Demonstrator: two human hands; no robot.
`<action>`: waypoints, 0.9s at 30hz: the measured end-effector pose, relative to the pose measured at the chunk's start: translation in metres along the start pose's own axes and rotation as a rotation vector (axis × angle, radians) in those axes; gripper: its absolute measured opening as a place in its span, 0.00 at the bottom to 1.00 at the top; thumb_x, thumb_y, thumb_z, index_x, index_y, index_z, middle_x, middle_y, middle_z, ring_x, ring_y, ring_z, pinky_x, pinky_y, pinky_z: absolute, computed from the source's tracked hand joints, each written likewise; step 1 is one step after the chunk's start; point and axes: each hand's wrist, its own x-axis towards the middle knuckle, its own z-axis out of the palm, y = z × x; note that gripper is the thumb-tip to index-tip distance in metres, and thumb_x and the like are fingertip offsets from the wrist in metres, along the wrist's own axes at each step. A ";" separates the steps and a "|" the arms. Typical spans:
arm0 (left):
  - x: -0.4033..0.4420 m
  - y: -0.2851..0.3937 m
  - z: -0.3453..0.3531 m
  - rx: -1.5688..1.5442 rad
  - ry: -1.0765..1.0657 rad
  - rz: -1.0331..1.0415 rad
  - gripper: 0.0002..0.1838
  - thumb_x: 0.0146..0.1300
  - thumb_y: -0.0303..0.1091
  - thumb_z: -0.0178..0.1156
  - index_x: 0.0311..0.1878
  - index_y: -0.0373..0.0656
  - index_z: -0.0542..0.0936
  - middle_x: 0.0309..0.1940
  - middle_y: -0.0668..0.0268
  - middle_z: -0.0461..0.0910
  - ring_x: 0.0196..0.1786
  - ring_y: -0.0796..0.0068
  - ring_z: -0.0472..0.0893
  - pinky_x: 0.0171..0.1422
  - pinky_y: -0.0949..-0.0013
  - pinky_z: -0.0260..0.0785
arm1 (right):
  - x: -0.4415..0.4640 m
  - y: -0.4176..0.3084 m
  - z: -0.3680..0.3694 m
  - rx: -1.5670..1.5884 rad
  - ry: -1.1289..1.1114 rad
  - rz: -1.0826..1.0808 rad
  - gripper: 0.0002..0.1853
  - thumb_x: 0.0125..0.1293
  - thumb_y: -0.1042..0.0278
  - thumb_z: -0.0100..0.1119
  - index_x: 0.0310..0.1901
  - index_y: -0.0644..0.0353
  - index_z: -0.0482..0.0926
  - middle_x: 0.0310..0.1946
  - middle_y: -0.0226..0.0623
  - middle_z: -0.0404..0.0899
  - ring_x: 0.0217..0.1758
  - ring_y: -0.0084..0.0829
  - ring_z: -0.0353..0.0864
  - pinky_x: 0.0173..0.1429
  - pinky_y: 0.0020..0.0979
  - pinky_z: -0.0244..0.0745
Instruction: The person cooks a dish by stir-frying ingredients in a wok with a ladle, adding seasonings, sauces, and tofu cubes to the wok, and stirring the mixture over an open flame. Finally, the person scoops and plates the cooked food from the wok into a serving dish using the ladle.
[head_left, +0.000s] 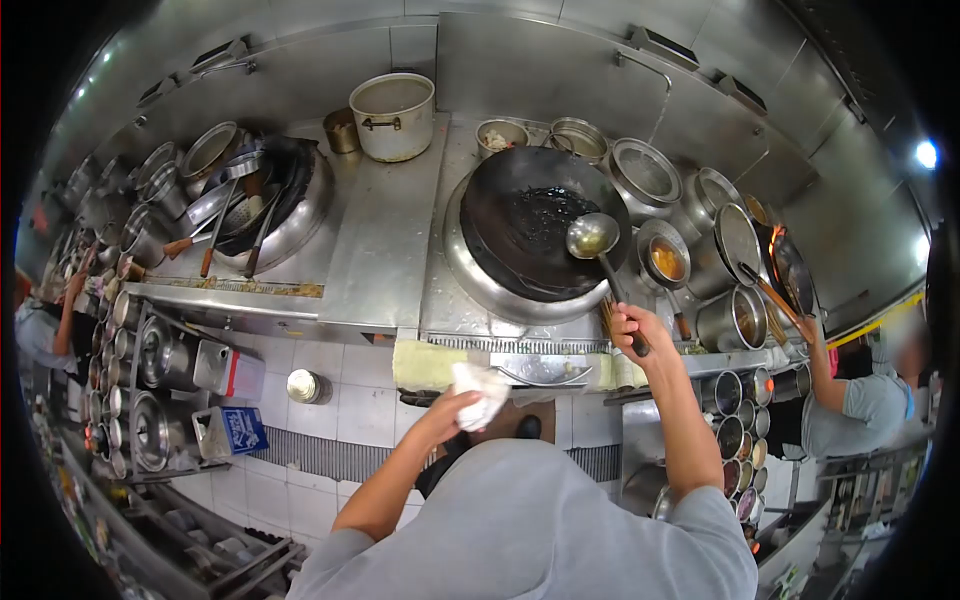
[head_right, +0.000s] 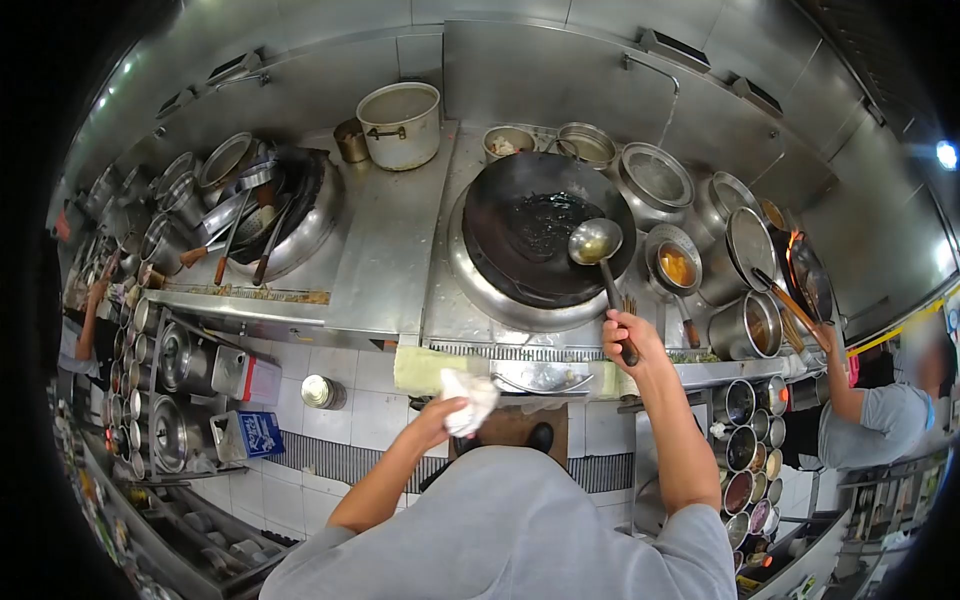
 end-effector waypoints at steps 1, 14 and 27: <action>-0.015 0.007 -0.010 -0.018 0.018 0.026 0.29 0.62 0.41 0.61 0.61 0.34 0.67 0.44 0.54 0.80 0.39 0.63 0.83 0.32 0.60 0.80 | -0.001 0.002 0.002 -0.032 0.008 0.041 0.06 0.71 0.68 0.50 0.38 0.59 0.69 0.21 0.25 0.68 0.15 0.14 0.64 0.16 0.22 0.59; -0.066 0.023 0.007 -0.187 0.093 0.397 0.29 0.63 0.49 0.56 0.62 0.42 0.68 0.45 0.57 0.79 0.42 0.62 0.81 0.28 0.63 0.74 | 0.042 0.051 -0.050 -1.856 0.464 -0.818 0.27 0.68 0.63 0.54 0.67 0.57 0.63 0.56 0.57 0.69 0.55 0.55 0.74 0.57 0.46 0.70; -0.060 -0.164 0.122 0.334 0.081 -0.288 0.20 0.67 0.46 0.54 0.56 0.44 0.72 0.40 0.63 0.81 0.38 0.65 0.82 0.27 0.61 0.75 | -0.170 0.341 -0.348 -1.394 0.587 -0.093 0.21 0.60 0.69 0.52 0.56 0.60 0.74 0.51 0.54 0.78 0.54 0.52 0.77 0.56 0.48 0.74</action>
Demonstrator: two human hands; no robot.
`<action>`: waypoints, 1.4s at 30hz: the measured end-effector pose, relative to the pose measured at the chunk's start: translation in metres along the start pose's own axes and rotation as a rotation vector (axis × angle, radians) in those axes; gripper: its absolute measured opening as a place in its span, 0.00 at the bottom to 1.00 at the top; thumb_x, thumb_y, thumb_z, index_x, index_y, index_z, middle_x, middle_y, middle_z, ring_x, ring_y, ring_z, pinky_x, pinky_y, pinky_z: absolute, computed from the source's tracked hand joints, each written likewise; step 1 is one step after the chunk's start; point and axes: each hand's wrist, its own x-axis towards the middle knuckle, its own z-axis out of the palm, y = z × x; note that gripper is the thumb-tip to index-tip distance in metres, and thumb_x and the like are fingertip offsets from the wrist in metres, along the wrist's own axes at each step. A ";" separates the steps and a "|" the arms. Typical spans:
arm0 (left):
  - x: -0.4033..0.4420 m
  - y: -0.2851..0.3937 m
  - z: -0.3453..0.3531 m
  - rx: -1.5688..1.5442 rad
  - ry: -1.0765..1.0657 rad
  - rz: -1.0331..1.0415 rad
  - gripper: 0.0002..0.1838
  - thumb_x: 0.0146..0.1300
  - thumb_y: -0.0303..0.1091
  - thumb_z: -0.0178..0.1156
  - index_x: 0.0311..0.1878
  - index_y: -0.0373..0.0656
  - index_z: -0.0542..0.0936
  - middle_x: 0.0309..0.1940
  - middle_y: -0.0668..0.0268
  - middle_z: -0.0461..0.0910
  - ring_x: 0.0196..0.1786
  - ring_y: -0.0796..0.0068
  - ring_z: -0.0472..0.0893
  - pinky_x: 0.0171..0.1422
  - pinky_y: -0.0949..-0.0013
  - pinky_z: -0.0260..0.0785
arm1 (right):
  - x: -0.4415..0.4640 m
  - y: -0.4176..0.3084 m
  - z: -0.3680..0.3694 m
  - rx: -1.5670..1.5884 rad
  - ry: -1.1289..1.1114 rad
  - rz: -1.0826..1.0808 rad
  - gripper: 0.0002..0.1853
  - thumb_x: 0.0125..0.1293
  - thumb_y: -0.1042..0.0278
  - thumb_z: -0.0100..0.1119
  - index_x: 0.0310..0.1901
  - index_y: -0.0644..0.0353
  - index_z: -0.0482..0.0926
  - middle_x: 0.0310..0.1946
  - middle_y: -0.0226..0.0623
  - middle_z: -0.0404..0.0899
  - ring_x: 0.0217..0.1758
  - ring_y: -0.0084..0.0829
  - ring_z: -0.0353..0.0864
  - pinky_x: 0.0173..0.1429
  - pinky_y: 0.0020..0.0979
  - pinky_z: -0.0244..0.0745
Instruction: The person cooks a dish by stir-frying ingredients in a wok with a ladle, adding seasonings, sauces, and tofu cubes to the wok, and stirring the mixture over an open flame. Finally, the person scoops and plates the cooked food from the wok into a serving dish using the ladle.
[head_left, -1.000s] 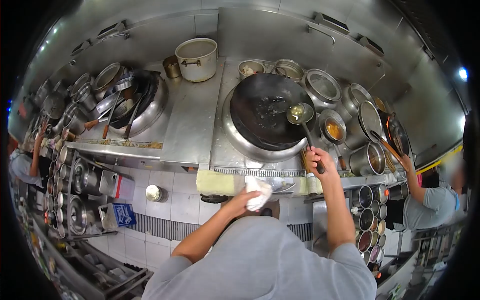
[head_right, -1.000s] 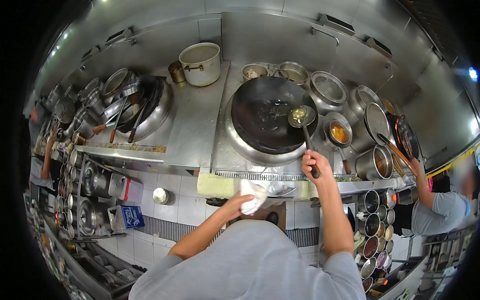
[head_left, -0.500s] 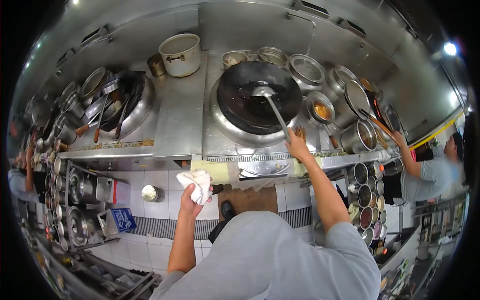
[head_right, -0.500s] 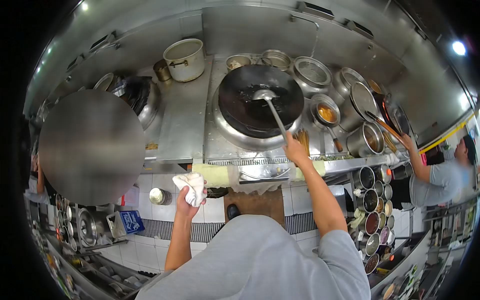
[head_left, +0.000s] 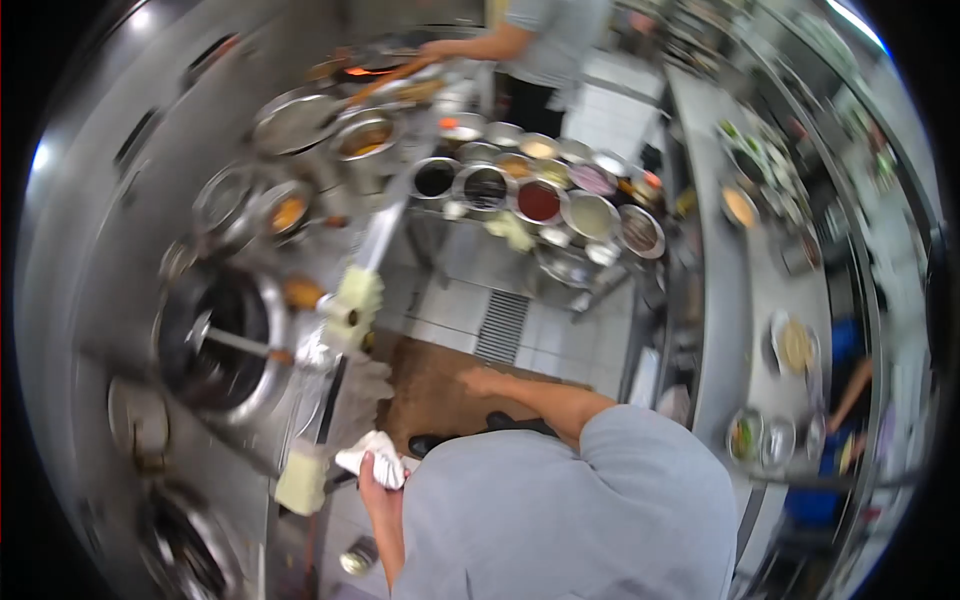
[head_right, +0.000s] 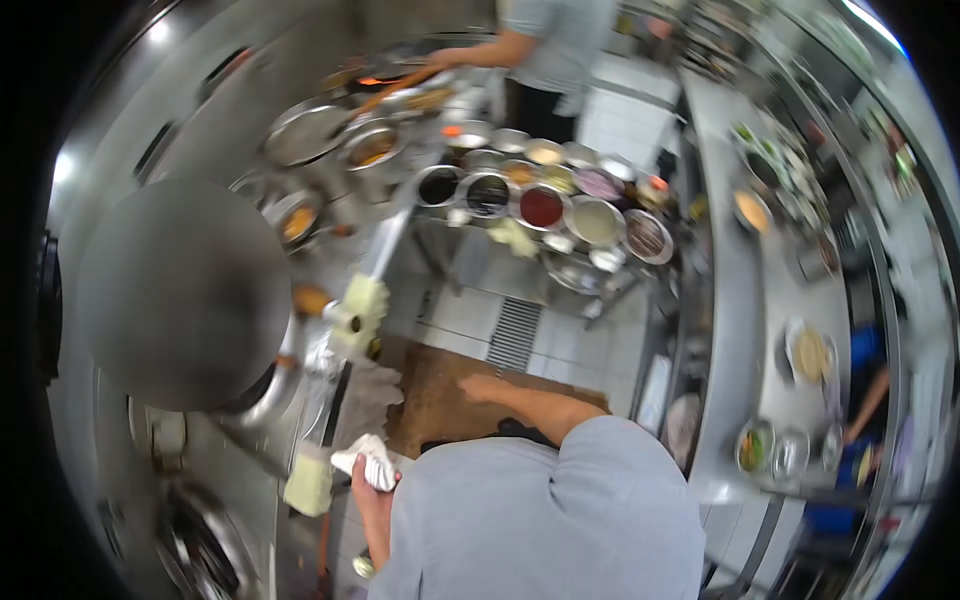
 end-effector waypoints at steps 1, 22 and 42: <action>-0.006 -0.005 0.020 0.087 0.002 0.007 0.19 0.66 0.48 0.56 0.53 0.46 0.74 0.37 0.65 0.79 0.34 0.67 0.80 0.29 0.59 0.73 | -0.024 0.056 0.037 0.014 -0.055 0.125 0.20 0.61 0.69 0.51 0.55 0.59 0.76 0.51 0.53 0.79 0.56 0.51 0.78 0.56 0.48 0.74; -0.049 -0.020 0.176 1.453 -0.665 0.720 0.32 0.49 0.29 0.67 0.60 0.43 0.72 0.48 0.57 0.76 0.53 0.54 0.77 0.56 0.60 0.70 | -0.053 0.186 0.140 0.683 0.196 0.410 0.19 0.60 0.69 0.55 0.53 0.60 0.77 0.27 0.45 0.81 0.23 0.35 0.82 0.24 0.39 0.79; 0.013 0.126 -0.053 1.174 0.287 0.878 0.32 0.49 0.38 0.70 0.59 0.44 0.74 0.69 0.56 0.61 0.61 0.50 0.74 0.64 0.57 0.68 | 0.231 -0.393 -0.113 -0.479 0.447 -0.450 0.36 0.64 0.62 0.53 0.72 0.55 0.52 0.49 0.60 0.75 0.47 0.59 0.80 0.52 0.54 0.74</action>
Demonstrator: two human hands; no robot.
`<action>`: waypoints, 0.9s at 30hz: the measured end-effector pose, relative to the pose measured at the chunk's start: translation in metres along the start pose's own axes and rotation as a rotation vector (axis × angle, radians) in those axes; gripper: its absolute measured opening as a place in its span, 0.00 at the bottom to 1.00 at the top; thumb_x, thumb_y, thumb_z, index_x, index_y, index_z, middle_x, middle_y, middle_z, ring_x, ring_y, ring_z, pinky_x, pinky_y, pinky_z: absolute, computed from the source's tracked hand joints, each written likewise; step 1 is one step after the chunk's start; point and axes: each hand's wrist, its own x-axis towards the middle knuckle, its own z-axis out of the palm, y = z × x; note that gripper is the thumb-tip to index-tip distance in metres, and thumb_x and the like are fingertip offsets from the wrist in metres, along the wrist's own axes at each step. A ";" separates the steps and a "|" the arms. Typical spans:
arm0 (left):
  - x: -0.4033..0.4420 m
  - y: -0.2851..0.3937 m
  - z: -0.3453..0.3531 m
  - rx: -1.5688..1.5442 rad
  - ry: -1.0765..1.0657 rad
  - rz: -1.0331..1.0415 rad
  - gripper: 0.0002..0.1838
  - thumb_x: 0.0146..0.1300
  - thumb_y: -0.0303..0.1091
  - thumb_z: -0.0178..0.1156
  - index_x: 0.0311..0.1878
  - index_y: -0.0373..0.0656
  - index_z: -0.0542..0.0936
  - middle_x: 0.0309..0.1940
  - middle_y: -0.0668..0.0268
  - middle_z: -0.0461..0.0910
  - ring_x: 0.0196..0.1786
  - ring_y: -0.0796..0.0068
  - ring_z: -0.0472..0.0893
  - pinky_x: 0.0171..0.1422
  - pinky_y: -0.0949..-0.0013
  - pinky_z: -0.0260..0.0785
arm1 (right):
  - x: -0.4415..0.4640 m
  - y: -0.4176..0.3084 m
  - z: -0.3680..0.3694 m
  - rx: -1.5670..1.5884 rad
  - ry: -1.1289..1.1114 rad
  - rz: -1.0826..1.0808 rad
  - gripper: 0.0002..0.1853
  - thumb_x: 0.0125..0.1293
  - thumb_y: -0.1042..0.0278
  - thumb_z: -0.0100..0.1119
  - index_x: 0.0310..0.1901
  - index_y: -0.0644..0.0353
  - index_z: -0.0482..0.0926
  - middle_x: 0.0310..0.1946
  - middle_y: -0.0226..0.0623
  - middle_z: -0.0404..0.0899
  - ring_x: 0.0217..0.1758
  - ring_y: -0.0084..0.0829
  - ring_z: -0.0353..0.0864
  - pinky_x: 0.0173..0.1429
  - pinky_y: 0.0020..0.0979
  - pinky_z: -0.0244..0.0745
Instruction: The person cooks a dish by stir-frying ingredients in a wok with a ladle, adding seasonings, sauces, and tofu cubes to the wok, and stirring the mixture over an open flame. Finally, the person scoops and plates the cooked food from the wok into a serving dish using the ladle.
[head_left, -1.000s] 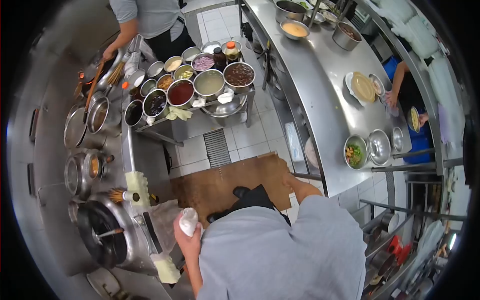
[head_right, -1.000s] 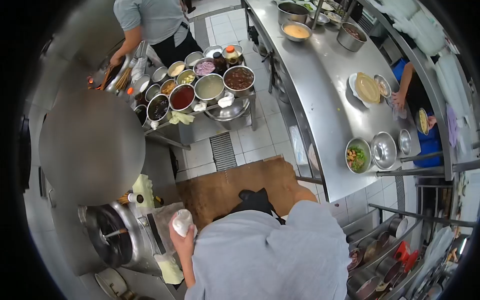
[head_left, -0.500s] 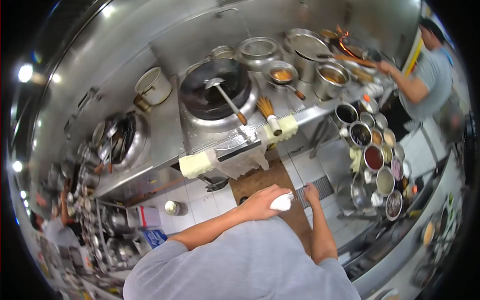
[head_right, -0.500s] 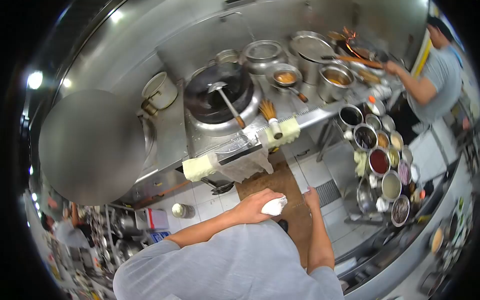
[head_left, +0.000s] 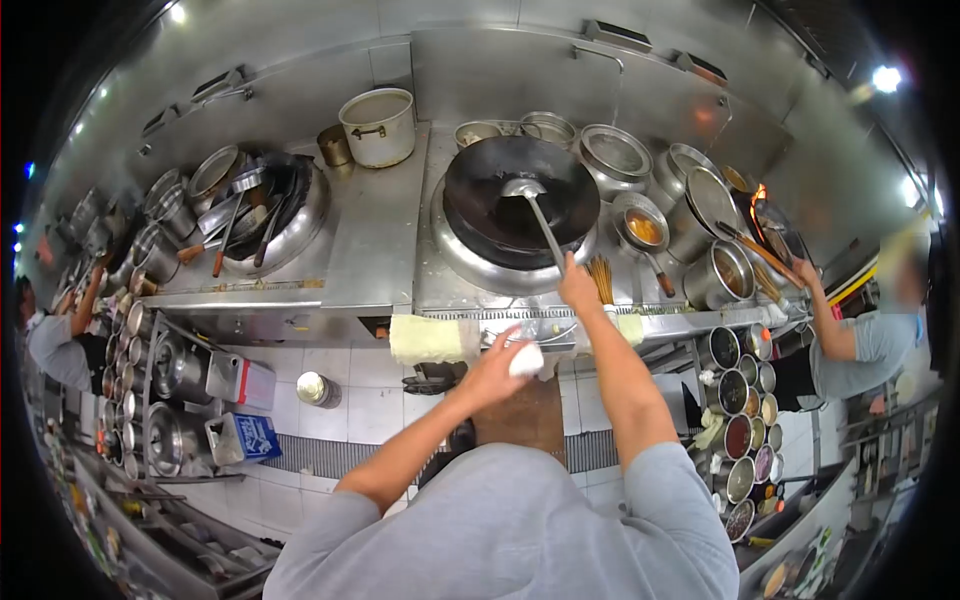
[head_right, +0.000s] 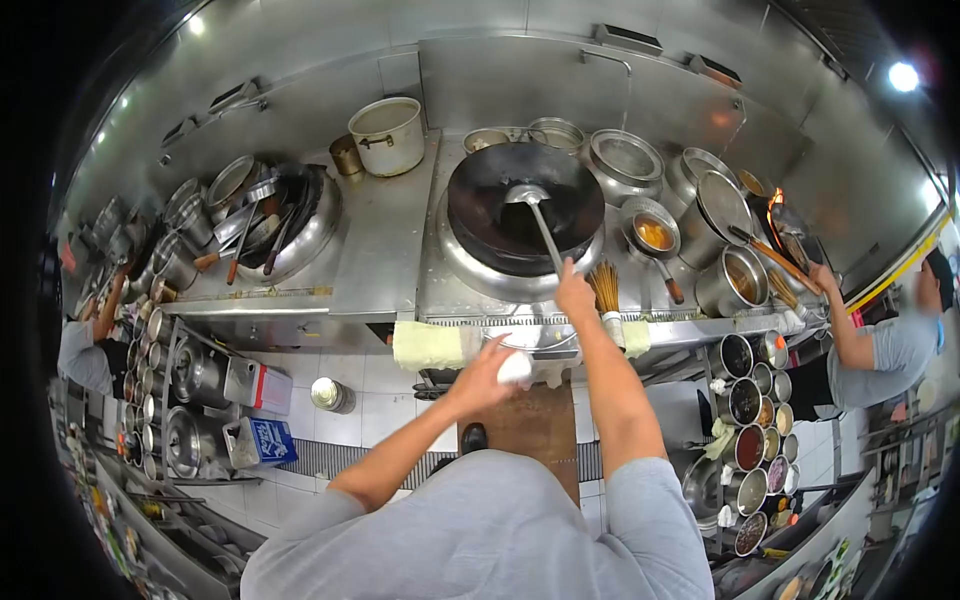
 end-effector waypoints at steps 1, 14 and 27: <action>0.018 -0.020 -0.003 0.017 0.012 0.004 0.30 0.49 0.35 0.68 0.58 0.45 0.74 0.72 0.56 0.57 0.57 0.48 0.76 0.61 0.55 0.71 | 0.009 0.007 -0.001 0.057 0.014 0.012 0.35 0.65 0.63 0.53 0.71 0.55 0.53 0.45 0.59 0.77 0.43 0.55 0.82 0.46 0.51 0.77; 0.170 -0.135 -0.007 0.296 -0.081 -0.040 0.20 0.47 0.21 0.61 0.47 0.45 0.79 0.76 0.56 0.46 0.50 0.50 0.80 0.55 0.49 0.74 | -0.084 -0.074 -0.107 1.852 -0.512 0.600 0.06 0.69 0.69 0.54 0.38 0.58 0.67 0.26 0.28 0.70 0.18 0.14 0.63 0.17 0.19 0.58; 0.165 -0.104 0.009 0.335 -0.041 -0.008 0.18 0.47 0.27 0.65 0.44 0.45 0.78 0.76 0.51 0.47 0.47 0.46 0.80 0.51 0.48 0.74 | -0.055 -0.092 -0.084 2.145 -0.666 0.749 0.09 0.73 0.64 0.49 0.35 0.58 0.66 0.19 0.27 0.67 0.14 0.17 0.62 0.16 0.20 0.59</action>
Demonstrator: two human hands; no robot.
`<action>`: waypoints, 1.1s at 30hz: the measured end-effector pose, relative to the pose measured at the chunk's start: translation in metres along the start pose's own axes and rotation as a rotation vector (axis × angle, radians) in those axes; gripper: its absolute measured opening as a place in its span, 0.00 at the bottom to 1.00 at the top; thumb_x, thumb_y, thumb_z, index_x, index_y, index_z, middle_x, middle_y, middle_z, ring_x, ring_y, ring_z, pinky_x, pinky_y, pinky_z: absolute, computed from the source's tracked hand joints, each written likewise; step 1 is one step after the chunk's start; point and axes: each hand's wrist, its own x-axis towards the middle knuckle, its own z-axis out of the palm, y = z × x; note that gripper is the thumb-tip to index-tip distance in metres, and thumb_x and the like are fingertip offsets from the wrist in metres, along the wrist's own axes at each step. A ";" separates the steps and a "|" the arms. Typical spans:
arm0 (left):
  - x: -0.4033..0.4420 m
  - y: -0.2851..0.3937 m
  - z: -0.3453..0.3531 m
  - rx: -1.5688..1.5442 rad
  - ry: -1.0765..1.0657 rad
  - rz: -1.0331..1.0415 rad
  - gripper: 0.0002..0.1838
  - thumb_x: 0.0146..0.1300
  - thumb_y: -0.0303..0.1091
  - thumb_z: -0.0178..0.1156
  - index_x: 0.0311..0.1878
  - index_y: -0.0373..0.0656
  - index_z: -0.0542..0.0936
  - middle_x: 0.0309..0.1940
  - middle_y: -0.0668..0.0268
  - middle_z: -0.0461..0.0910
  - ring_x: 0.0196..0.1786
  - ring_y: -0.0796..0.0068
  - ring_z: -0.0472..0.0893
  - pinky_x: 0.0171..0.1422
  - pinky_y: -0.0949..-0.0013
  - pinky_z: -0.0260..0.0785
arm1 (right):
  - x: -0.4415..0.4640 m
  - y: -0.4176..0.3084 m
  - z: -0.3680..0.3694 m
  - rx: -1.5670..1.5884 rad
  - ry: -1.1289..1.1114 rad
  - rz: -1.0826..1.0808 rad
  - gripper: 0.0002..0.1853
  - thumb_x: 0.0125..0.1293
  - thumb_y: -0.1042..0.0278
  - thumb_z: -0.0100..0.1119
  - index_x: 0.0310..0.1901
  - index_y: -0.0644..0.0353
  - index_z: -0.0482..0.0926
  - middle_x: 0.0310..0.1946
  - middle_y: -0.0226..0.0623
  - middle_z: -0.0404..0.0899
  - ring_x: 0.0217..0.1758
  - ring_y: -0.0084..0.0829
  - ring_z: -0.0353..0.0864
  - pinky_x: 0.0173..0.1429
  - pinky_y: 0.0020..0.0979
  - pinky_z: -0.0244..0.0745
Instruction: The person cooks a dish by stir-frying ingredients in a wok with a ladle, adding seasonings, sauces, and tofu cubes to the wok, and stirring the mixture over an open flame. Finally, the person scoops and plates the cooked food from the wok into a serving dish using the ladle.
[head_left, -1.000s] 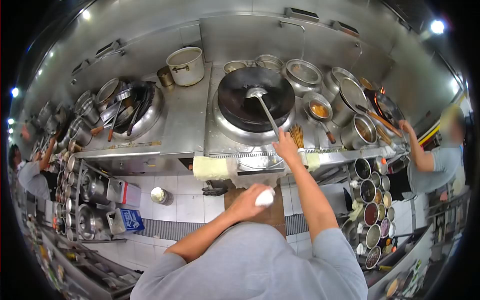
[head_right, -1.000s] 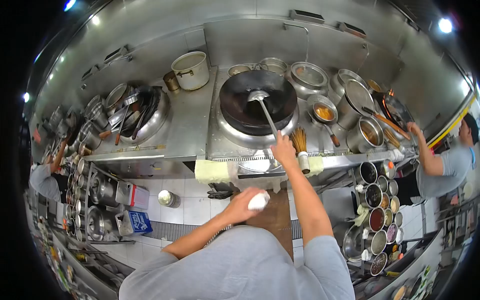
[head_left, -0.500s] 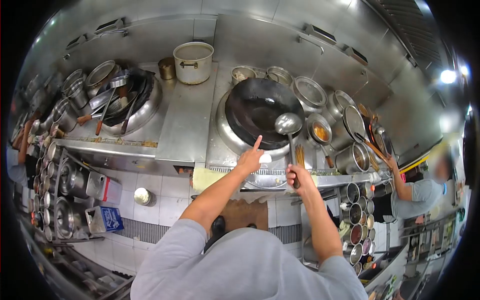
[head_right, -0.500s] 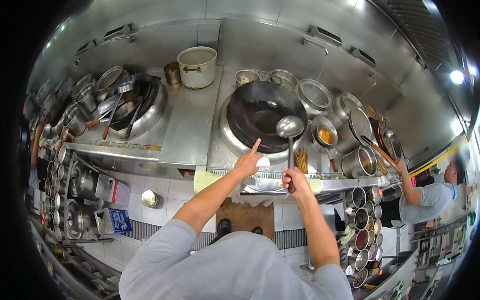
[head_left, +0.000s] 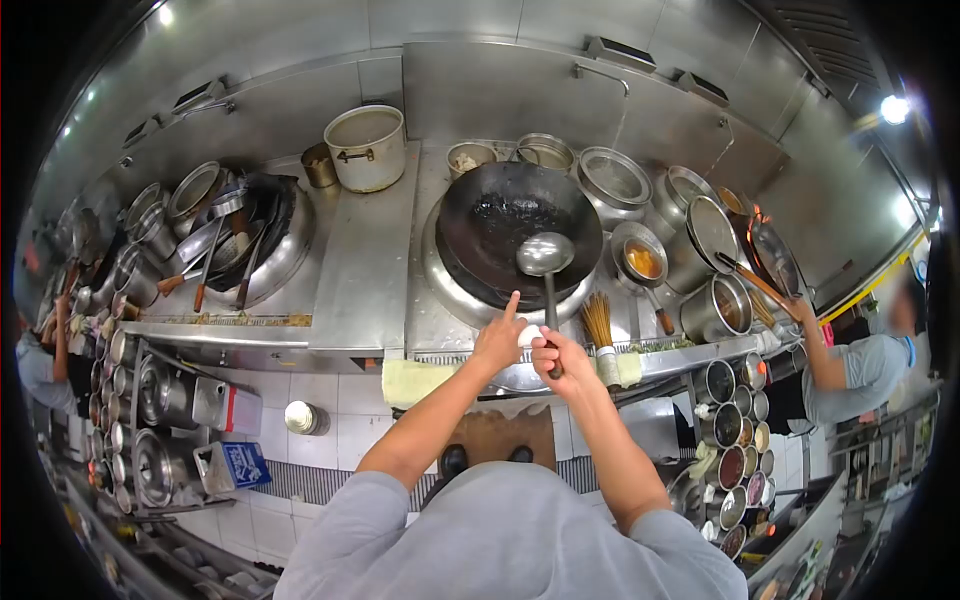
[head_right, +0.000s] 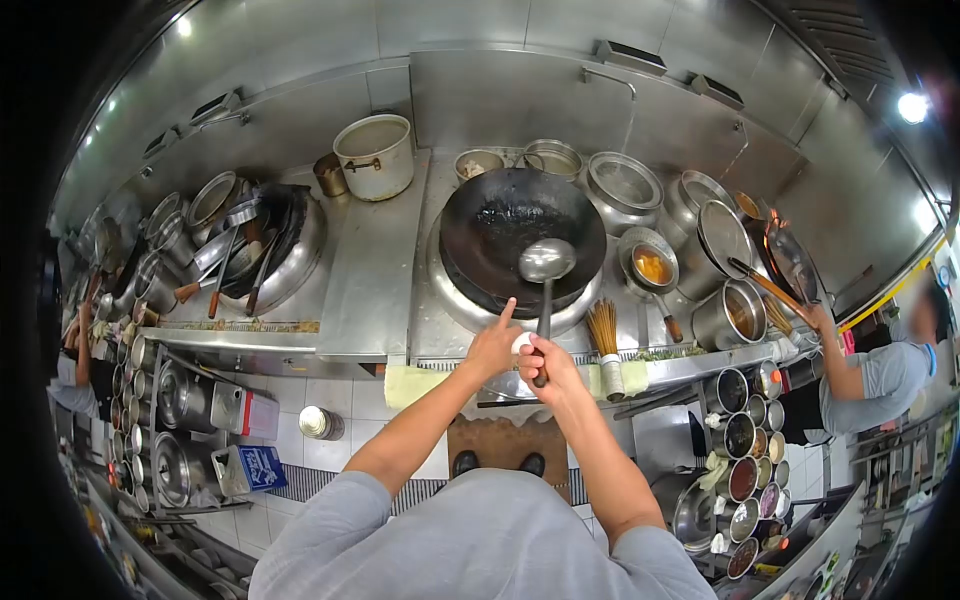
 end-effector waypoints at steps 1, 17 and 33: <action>-0.002 0.003 -0.002 0.034 -0.002 0.000 0.18 0.48 0.29 0.66 0.45 0.43 0.78 0.76 0.50 0.45 0.48 0.47 0.81 0.52 0.49 0.74 | 0.005 -0.011 -0.015 0.061 -0.111 0.098 0.10 0.73 0.64 0.49 0.34 0.58 0.67 0.18 0.26 0.66 0.14 0.16 0.61 0.16 0.20 0.59; 0.002 0.013 0.014 0.047 -0.148 -0.075 0.24 0.46 0.32 0.68 0.51 0.47 0.78 0.77 0.50 0.41 0.49 0.46 0.81 0.53 0.51 0.75 | 0.074 -0.065 -0.044 0.318 -0.383 0.146 0.12 0.71 0.63 0.52 0.31 0.60 0.69 0.15 0.24 0.65 0.14 0.16 0.64 0.17 0.21 0.60; -0.006 0.007 0.001 0.026 -0.167 -0.111 0.25 0.48 0.33 0.66 0.53 0.48 0.76 0.76 0.48 0.42 0.56 0.47 0.78 0.57 0.52 0.73 | 0.090 -0.064 -0.103 -1.795 0.460 -0.771 0.39 0.65 0.64 0.57 0.74 0.54 0.49 0.39 0.55 0.80 0.37 0.48 0.82 0.44 0.43 0.77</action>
